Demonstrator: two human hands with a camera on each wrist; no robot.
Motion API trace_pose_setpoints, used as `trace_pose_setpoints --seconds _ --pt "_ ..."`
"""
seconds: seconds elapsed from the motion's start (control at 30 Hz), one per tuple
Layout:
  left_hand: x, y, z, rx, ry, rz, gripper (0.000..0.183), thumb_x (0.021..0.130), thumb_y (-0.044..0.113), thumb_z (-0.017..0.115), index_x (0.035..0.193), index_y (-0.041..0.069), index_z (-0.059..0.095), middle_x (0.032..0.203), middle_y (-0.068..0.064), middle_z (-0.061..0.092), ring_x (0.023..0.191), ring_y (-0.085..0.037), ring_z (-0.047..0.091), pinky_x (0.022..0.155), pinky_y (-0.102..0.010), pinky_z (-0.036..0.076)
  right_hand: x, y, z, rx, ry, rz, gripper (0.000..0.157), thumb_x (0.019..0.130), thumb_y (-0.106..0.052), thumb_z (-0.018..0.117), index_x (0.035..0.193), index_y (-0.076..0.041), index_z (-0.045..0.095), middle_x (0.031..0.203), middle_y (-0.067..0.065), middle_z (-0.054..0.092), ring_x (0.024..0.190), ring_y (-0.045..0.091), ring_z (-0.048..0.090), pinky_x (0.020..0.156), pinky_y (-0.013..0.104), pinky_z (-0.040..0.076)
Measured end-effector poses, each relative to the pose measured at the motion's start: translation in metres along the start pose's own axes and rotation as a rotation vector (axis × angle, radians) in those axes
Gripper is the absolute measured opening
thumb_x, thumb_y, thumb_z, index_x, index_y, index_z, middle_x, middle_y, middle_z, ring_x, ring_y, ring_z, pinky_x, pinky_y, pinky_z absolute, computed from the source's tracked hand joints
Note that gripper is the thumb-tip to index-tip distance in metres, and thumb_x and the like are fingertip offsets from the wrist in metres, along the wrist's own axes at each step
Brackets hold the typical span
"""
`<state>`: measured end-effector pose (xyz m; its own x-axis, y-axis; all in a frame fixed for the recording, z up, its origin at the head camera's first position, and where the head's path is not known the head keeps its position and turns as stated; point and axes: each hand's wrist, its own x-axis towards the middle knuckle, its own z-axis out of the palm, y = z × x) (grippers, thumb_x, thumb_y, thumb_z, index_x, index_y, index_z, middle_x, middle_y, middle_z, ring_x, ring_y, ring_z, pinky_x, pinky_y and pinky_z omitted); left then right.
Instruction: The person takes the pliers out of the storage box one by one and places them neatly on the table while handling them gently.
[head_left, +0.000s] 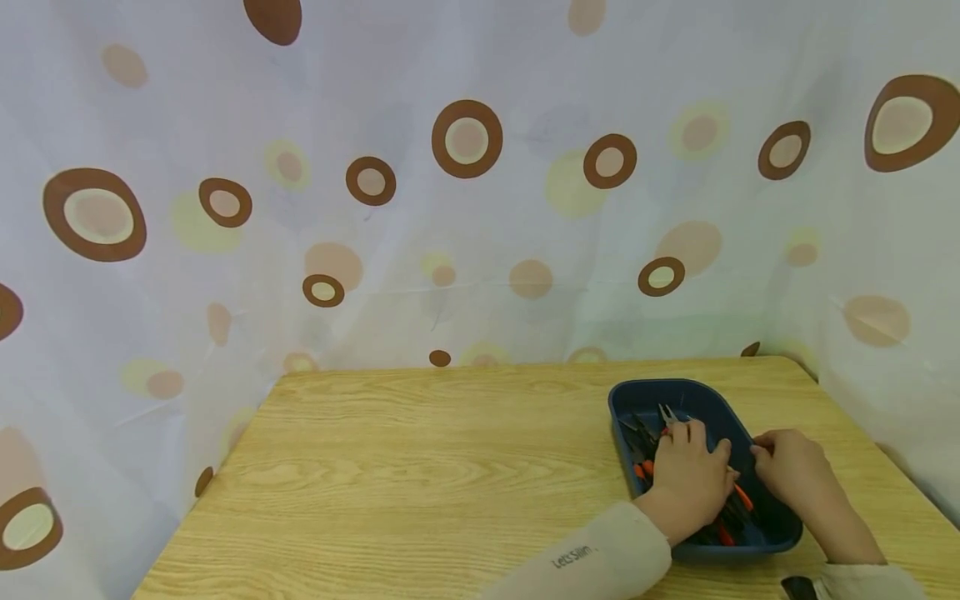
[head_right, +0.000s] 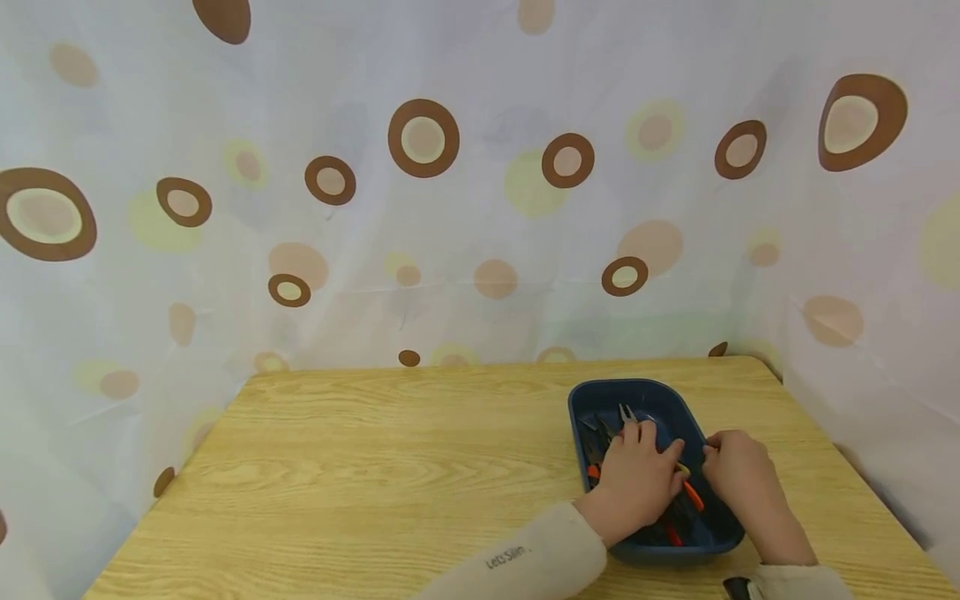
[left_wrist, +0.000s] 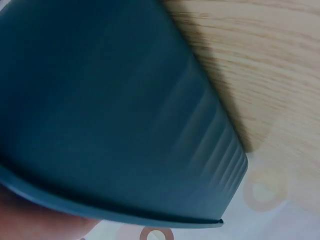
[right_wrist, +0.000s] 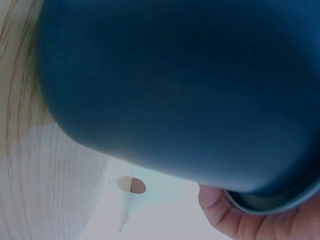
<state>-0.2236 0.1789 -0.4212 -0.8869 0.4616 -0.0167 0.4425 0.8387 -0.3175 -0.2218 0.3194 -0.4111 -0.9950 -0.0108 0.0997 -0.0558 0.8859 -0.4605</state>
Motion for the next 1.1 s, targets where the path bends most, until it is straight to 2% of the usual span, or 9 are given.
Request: trace_pose_setpoints --seconds 0.27,0.47,0.63,0.83,0.97,1.1 --pt "0.0013 0.0006 0.0051 0.043 -0.029 0.034 0.045 0.098 0.061 0.012 0.128 0.053 0.044 0.133 0.014 0.033 0.119 -0.01 0.032 0.101 -0.025 0.034 0.0 0.0004 0.0011 -0.009 -0.013 0.017 0.027 0.089 0.0 0.053 0.098 0.025 0.058 0.092 0.038 0.06 0.076 0.045 0.061 0.061 0.05 0.05" --pt "0.0014 -0.0002 0.0048 0.053 -0.019 0.022 0.044 0.098 0.062 0.012 0.125 0.052 0.046 0.135 0.013 0.033 0.122 -0.011 0.032 0.1 -0.024 0.035 0.0003 -0.0004 0.0009 -0.017 -0.005 0.01 0.027 0.089 0.0 0.053 0.097 0.024 0.058 0.091 0.037 0.061 0.076 0.046 0.061 0.061 0.05 0.05" --pt "0.0016 -0.0001 0.0037 0.035 0.012 -0.008 0.042 0.098 0.061 0.016 0.124 0.052 0.048 0.136 0.012 0.034 0.123 -0.012 0.033 0.095 -0.02 0.039 -0.0004 -0.0011 0.0011 -0.024 0.003 0.002 0.026 0.089 0.0 0.053 0.096 0.024 0.058 0.088 0.037 0.061 0.073 0.043 0.061 0.06 0.049 0.05" --pt "0.0006 0.0015 0.0014 0.03 0.007 -0.026 0.042 0.098 0.061 0.018 0.121 0.05 0.051 0.133 0.013 0.037 0.119 -0.01 0.034 0.086 -0.018 0.043 -0.0007 -0.0006 0.0014 -0.024 0.005 -0.012 0.025 0.089 0.0 0.053 0.095 0.024 0.059 0.087 0.036 0.061 0.071 0.04 0.061 0.058 0.047 0.049" --pt "0.0005 0.0029 -0.0011 0.06 -0.022 -0.014 0.043 0.097 0.062 0.017 0.117 0.049 0.052 0.124 0.013 0.039 0.109 -0.009 0.036 0.081 -0.019 0.044 0.0007 0.0007 0.0009 -0.024 0.007 -0.018 0.026 0.088 0.0 0.053 0.095 0.024 0.059 0.088 0.036 0.061 0.07 0.039 0.061 0.057 0.047 0.049" --pt "0.0034 0.0028 -0.0025 0.07 -0.08 0.004 0.047 0.095 0.064 0.012 0.12 0.051 0.049 0.124 0.015 0.037 0.107 -0.008 0.034 0.078 -0.022 0.044 0.0021 0.0015 0.0008 -0.028 0.007 -0.016 0.026 0.089 0.0 0.053 0.095 0.024 0.059 0.088 0.036 0.061 0.069 0.038 0.061 0.056 0.046 0.048"
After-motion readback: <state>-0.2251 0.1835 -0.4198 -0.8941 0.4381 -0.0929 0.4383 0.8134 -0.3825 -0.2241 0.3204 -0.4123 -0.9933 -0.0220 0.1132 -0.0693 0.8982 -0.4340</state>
